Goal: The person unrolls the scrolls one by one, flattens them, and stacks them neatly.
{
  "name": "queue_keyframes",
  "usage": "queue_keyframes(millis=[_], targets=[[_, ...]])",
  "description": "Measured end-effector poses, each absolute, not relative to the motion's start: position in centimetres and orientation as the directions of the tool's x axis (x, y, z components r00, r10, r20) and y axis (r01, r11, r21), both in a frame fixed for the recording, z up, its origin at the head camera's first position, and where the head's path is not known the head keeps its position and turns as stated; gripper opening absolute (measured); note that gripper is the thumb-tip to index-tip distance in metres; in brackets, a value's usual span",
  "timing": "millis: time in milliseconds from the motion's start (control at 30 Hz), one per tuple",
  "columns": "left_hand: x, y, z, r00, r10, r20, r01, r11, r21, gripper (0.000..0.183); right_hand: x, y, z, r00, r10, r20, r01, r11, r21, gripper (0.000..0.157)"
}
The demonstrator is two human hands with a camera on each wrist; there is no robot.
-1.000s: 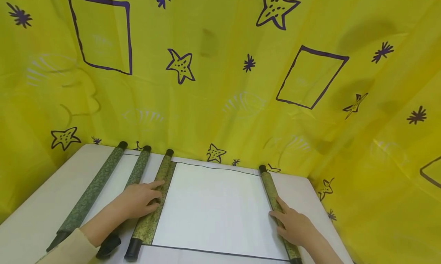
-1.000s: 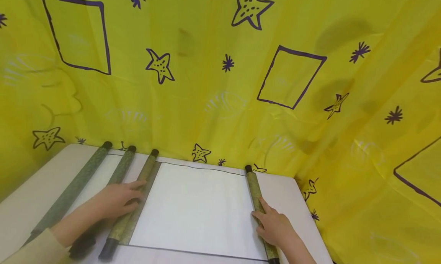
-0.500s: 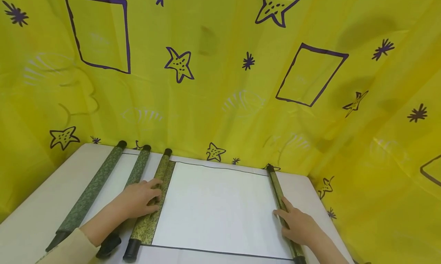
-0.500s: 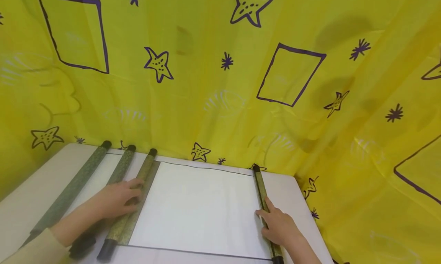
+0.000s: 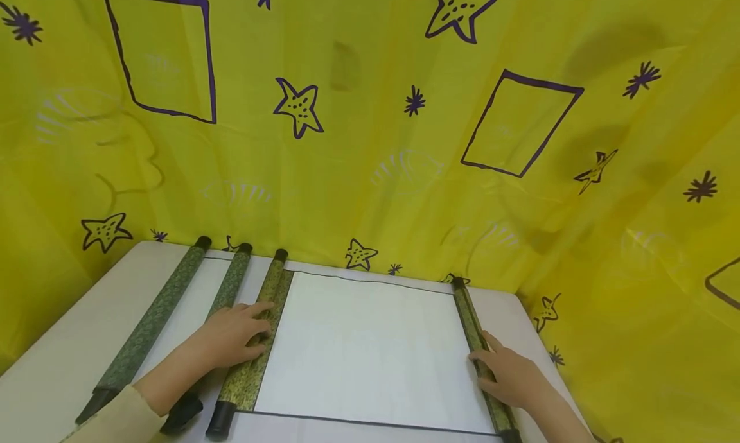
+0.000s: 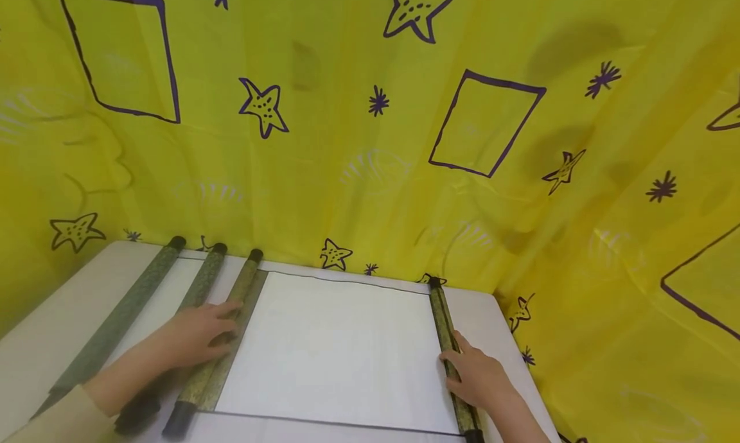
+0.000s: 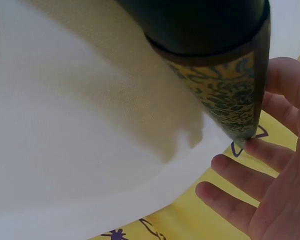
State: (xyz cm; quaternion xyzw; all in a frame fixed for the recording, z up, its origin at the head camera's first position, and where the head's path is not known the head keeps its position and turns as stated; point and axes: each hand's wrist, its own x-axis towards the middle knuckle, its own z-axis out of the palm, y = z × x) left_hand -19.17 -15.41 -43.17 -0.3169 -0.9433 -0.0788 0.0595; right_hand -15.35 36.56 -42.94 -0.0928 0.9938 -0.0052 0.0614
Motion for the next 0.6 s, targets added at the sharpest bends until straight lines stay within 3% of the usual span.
queue_keyframes(millis=[167, 600], targets=[[-19.2, -15.5, -43.5, -0.795, 0.585, 0.161, 0.603, 0.791, 0.104, 0.024, -15.2, 37.1, -42.8, -0.977, -0.167, -0.13, -0.164, 0.986, -0.036, 0.041], [-19.0, -15.5, -43.2, -0.797, 0.584, 0.152, 0.601, 0.793, 0.099, 0.02, -14.7, 37.8, -42.4, -0.973, -0.156, -0.168, -0.145, 0.986, -0.078, 0.037]])
